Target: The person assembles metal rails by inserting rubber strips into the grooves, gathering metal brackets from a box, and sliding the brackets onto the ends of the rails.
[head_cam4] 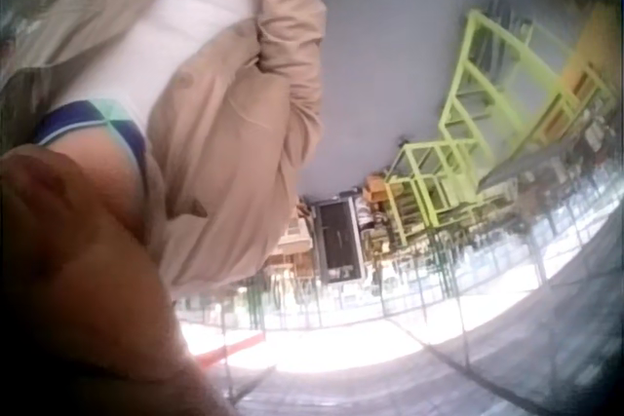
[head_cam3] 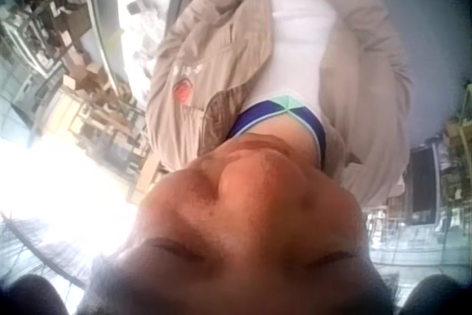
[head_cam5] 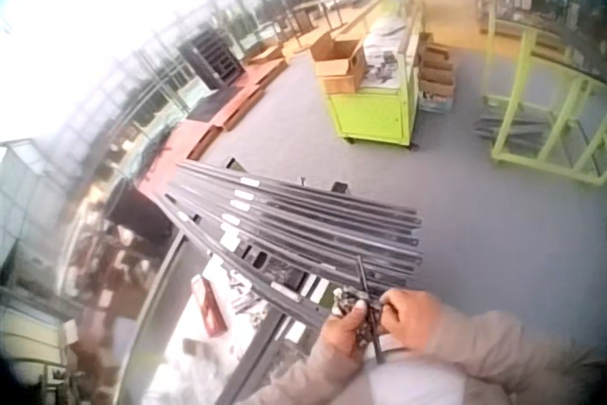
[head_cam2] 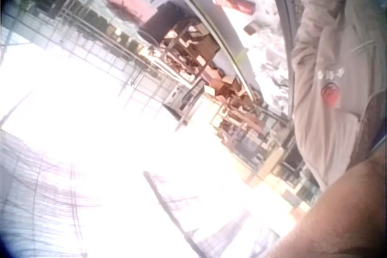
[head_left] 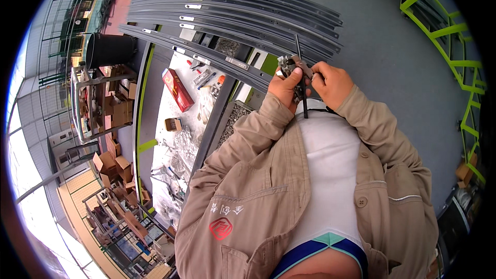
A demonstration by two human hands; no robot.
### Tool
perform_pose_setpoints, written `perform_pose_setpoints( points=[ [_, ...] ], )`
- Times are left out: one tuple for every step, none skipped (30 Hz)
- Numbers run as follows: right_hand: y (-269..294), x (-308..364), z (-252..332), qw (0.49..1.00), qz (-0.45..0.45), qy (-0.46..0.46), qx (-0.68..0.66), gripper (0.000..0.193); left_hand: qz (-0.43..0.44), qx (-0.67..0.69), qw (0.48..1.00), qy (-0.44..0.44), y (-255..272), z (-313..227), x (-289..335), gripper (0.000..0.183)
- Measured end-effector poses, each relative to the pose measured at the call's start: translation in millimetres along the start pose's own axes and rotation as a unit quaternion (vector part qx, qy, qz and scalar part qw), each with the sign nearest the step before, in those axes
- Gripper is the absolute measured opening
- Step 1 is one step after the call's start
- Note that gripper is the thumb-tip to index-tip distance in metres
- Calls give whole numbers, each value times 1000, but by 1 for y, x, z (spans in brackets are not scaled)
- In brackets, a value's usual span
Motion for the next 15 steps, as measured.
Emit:
perform_pose_setpoints(
  points=[
    [-2, 0, -6, 1000, -10, 2, 8, 14, -11, -20, 1000, -2, -1, 0, 1, 14],
    [-3, 1, -10, 1000, -21, 3, 16, 14, -7, -33, 999, -8, -4, -1, 1, 13],
    [-4, 3, -14, 1000, -26, -12, 5, 15, -1, -46, 999, -13, -7, -1, 0, 13],
    [-5, 3, -14, 999, -31, -26, -6, 16, 4, -60, 998, -20, -11, -2, -1, 12],
    [-5, 3, -15, 998, -37, -41, -17, 16, 4, -65, 998, -25, -14, -4, -2, 12],
    [-5, 3, -14, 998, -28, -45, -32, 18, 5, -71, 997, -29, -18, -5, -3, 13],
    [-2, 3, -11, 997, -18, -51, -47, 19, 5, -77, 997, -32, -21, -5, -3, 13],
    [0, 4, -10, 996, -9, -57, -62, 21, -2, -79, 997, -27, -21, -6, -5, 15],
    [3, 5, -13, 989, -6, -98, -106, 22, -9, -81, 996, -22, -20, -10, -7, 18],
    [8, 7, -20, 979, -5, -141, -149, 24, -14, -83, 996, -14, -20, -13, -8, 22],
    [13, 11, -28, 964, -5, -184, -191, 26, -30, -82, 996, -26, -21, -23, -7, 14],
    [20, 15, -39, 966, -17, -175, -189, 26, -22, -54, 998, -34, -15, -32, -15, 14],
    [30, 20, -50, 968, -24, -165, -189, 27, -20, -54, 998, -39, -9, -46, -17, 17],
    [40, 25, -61, 970, -35, -153, -187, 27, -13, -55, 997, -46, -3, -60, -22, 19],
    [44, 32, -73, 964, -39, -179, -194, 30, -4, -91, 994, -58, 3, -69, -28, 21]
  ],
)
Point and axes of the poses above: each hand's wrist, its own x-axis away from the middle knuckle, its own y-axis out of the back of the hand, z = x × y, the point moved 3 cm from there along -x, towards the middle knuckle, and after that the axes turned 3 degrees about -z, right-handed, at the moved point
